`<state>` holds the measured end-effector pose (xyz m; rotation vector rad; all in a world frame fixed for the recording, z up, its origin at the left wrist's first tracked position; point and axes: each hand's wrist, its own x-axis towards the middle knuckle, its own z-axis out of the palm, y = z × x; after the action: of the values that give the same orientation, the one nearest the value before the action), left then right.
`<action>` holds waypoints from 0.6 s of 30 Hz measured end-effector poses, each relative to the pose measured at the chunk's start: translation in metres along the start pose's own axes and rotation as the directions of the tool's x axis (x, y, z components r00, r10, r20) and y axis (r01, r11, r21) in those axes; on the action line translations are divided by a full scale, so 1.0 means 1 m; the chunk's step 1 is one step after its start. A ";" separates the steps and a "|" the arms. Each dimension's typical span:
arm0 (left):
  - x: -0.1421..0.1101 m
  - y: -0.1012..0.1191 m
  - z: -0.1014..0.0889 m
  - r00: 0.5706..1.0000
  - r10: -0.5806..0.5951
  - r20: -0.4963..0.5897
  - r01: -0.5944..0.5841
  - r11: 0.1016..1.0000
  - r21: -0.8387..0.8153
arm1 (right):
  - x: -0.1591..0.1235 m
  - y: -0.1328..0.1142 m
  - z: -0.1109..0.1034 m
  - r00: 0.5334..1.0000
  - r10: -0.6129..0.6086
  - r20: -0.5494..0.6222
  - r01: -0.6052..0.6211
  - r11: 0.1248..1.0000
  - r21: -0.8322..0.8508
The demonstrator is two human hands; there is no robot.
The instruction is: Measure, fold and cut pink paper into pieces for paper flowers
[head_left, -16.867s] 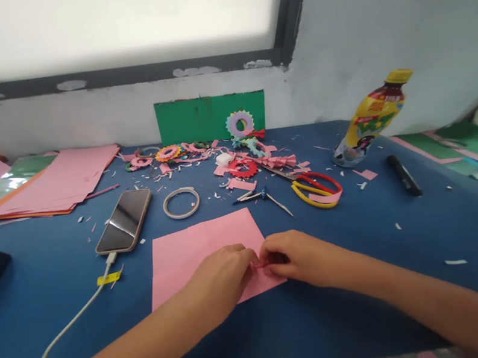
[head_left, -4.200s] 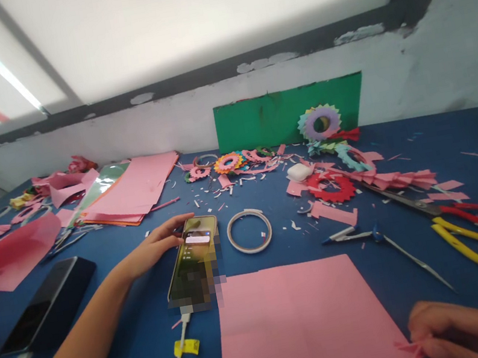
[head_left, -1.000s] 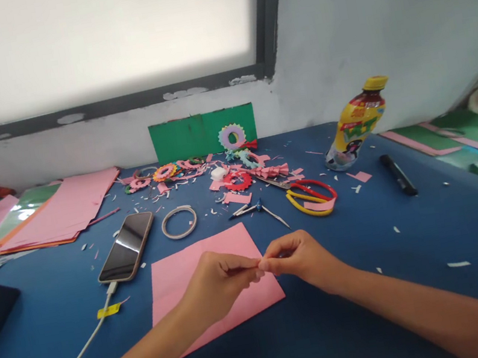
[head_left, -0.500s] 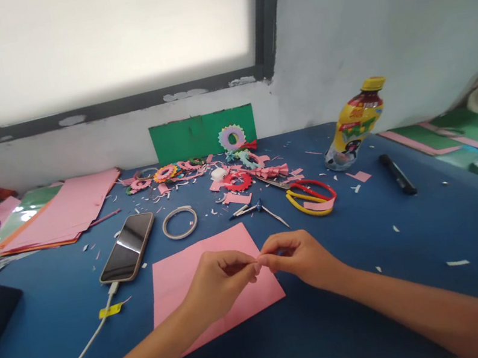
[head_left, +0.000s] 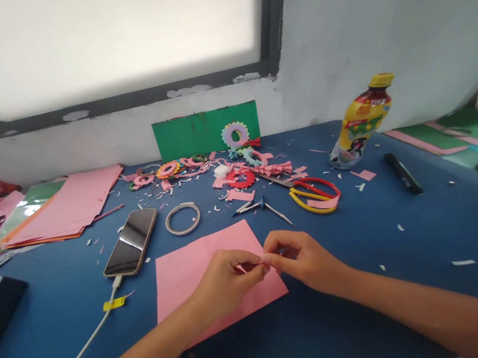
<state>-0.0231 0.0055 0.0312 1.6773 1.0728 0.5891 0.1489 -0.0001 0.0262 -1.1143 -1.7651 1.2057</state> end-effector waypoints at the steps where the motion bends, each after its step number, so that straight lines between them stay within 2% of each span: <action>1: -0.001 0.001 0.001 1.000 0.010 -0.025 -0.010 1.000 -0.011 | 0.000 0.002 0.001 1.000 0.011 -0.007 -0.011 1.000 0.020; 3: -0.001 0.003 0.003 0.997 0.011 -0.071 -0.014 0.999 -0.052 | -0.001 0.005 0.002 0.999 0.012 -0.052 -0.010 0.999 0.037; 5: 0.000 0.004 0.003 0.996 -0.038 -0.086 0.025 0.990 -0.142 | -0.001 0.008 0.002 0.994 -0.060 -0.088 0.059 0.998 -0.006; 8: 0.002 0.004 0.003 0.991 -0.135 -0.018 0.123 0.944 -0.306 | -0.001 0.012 -0.002 0.966 -0.254 -0.047 0.246 0.961 -0.128; 10: 0.002 0.005 0.002 0.987 -0.156 0.027 0.155 0.914 -0.375 | -0.001 0.014 -0.005 0.942 -0.334 -0.021 0.323 0.926 -0.196; 14: 0.003 0.006 0.000 0.989 -0.147 0.022 0.140 0.873 -0.467 | 0.001 0.014 -0.010 0.927 -0.373 -0.048 0.342 0.889 -0.305; 18: 0.003 0.006 -0.002 0.989 -0.145 0.041 0.147 0.871 -0.468 | 0.002 0.013 -0.012 0.924 -0.375 -0.077 0.331 0.883 -0.333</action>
<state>-0.0209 0.0087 0.0366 1.1616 0.9495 0.6828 0.1620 0.0077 0.0179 -0.9634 -1.9892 0.6250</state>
